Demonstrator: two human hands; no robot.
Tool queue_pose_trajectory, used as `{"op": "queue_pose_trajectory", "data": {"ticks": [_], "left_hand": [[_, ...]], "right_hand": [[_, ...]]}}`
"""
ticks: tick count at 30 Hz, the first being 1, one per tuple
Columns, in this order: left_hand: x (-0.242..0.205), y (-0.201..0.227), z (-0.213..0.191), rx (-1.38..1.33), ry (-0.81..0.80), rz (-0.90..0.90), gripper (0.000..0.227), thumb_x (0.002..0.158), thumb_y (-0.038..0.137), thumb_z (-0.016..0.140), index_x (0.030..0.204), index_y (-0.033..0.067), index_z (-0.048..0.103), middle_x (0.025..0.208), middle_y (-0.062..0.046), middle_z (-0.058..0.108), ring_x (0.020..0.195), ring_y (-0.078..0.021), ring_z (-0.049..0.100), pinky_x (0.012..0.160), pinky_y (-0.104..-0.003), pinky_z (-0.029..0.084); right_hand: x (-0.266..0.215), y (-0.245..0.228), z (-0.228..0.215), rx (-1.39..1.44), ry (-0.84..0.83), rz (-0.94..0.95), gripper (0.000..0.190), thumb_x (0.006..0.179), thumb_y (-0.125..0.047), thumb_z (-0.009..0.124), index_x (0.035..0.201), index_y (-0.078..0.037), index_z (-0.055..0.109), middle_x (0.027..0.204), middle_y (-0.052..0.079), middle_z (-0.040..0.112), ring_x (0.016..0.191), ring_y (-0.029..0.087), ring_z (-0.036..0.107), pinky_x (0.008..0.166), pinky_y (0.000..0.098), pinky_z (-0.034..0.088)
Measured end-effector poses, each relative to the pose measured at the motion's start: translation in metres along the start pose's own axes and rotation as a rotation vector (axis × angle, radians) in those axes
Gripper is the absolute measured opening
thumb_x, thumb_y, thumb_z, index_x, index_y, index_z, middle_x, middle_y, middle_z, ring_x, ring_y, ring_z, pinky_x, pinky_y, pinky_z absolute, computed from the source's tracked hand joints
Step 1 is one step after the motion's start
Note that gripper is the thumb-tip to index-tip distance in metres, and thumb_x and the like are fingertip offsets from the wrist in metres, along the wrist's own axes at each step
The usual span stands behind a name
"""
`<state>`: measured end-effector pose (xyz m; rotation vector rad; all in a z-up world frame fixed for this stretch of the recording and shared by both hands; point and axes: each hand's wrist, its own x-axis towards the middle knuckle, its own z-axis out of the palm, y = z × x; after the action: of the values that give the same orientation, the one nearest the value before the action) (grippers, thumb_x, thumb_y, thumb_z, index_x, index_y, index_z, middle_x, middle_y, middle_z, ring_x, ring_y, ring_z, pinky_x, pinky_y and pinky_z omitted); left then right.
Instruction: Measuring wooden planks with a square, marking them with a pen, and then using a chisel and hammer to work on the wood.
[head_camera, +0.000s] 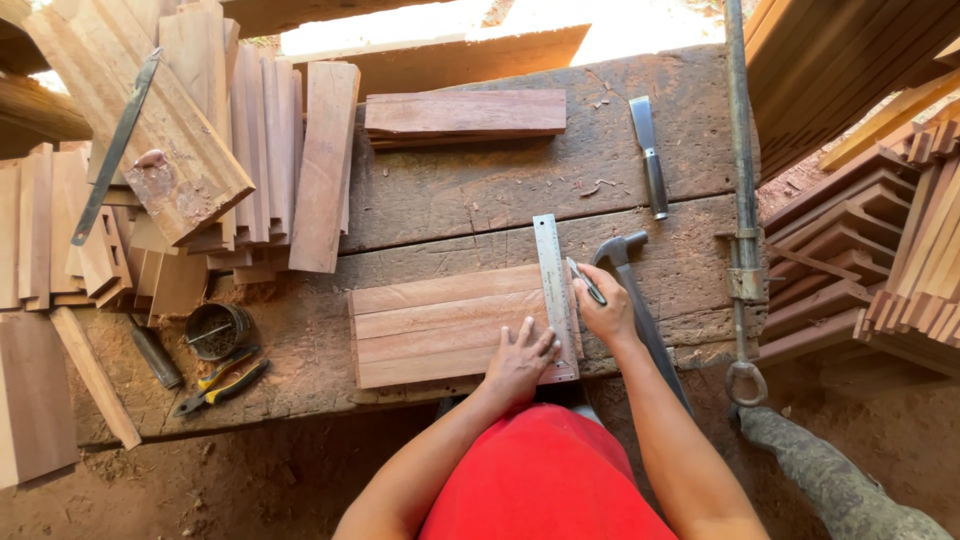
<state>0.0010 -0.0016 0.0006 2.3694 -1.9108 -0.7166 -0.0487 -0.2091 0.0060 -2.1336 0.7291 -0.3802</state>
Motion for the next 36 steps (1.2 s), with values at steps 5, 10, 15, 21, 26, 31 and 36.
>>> {"op": "queue_pose_trajectory", "data": {"ticks": [5,10,15,21,26,31,36], "left_hand": [[-0.002,0.000,0.000,0.006,0.000,-0.001,0.066,0.087,0.023,0.062,0.151,0.0204,0.049,0.162,-0.009,0.034,0.149,-0.0457,0.028,0.104,-0.075,0.034],[0.001,-0.001,0.012,-0.015,0.032,0.006,0.061,0.089,0.021,0.059,0.149,0.0212,0.051,0.162,-0.010,0.034,0.147,-0.0452,0.029,0.103,-0.075,0.033],[0.000,-0.002,0.010,-0.011,0.036,0.001,0.059,0.090,0.024,0.058,0.149,0.0191,0.052,0.162,-0.010,0.035,0.148,-0.0455,0.030,0.104,-0.075,0.031],[0.000,-0.003,0.015,-0.007,0.050,0.006,0.060,0.090,0.025,0.060,0.149,0.0190,0.052,0.162,-0.010,0.036,0.148,-0.0453,0.030,0.104,-0.075,0.032],[-0.001,-0.001,0.004,-0.011,0.016,-0.002,0.066,0.086,0.025,0.064,0.150,0.0186,0.050,0.161,-0.009,0.035,0.148,-0.0444,0.030,0.105,-0.074,0.032],[0.000,-0.002,-0.003,-0.027,-0.018,-0.004,0.066,0.086,0.024,0.065,0.150,0.0203,0.049,0.162,-0.009,0.033,0.149,-0.0434,0.029,0.106,-0.074,0.032],[0.003,-0.004,-0.003,-0.034,-0.054,-0.012,0.067,0.086,0.021,0.066,0.150,0.0236,0.049,0.163,-0.006,0.033,0.149,-0.0422,0.028,0.106,-0.072,0.033]], "right_hand": [[0.013,-0.006,0.005,-0.038,-0.056,0.053,0.032,0.095,-0.027,0.067,0.122,-0.009,0.072,0.119,0.015,0.074,0.109,0.031,0.071,0.091,0.0403,0.056],[0.000,-0.029,-0.011,-0.130,-0.130,0.150,0.031,0.094,-0.029,0.066,0.120,-0.013,0.073,0.116,0.012,0.074,0.105,0.031,0.072,0.088,0.0417,0.057],[-0.036,-0.038,-0.030,-0.188,-0.184,0.077,0.025,0.090,-0.025,0.069,0.112,-0.013,0.075,0.110,0.009,0.076,0.096,0.029,0.074,0.080,0.0384,0.058],[-0.072,-0.030,-0.036,-0.125,-0.164,0.015,0.022,0.088,-0.018,0.072,0.108,-0.009,0.075,0.107,0.011,0.075,0.097,0.030,0.074,0.081,0.0371,0.058],[-0.099,-0.018,-0.036,-0.076,-0.145,0.058,0.022,0.090,-0.017,0.070,0.109,-0.006,0.074,0.107,0.013,0.075,0.099,0.030,0.074,0.082,0.0362,0.058],[-0.111,-0.013,-0.034,0.012,-0.096,0.063,0.024,0.092,-0.015,0.068,0.112,-0.004,0.072,0.108,0.016,0.075,0.100,0.030,0.074,0.085,0.0360,0.057],[-0.109,-0.014,-0.037,0.011,-0.112,0.066,0.024,0.092,-0.015,0.069,0.113,-0.003,0.073,0.108,0.017,0.075,0.101,0.030,0.074,0.085,0.0362,0.057]]}}
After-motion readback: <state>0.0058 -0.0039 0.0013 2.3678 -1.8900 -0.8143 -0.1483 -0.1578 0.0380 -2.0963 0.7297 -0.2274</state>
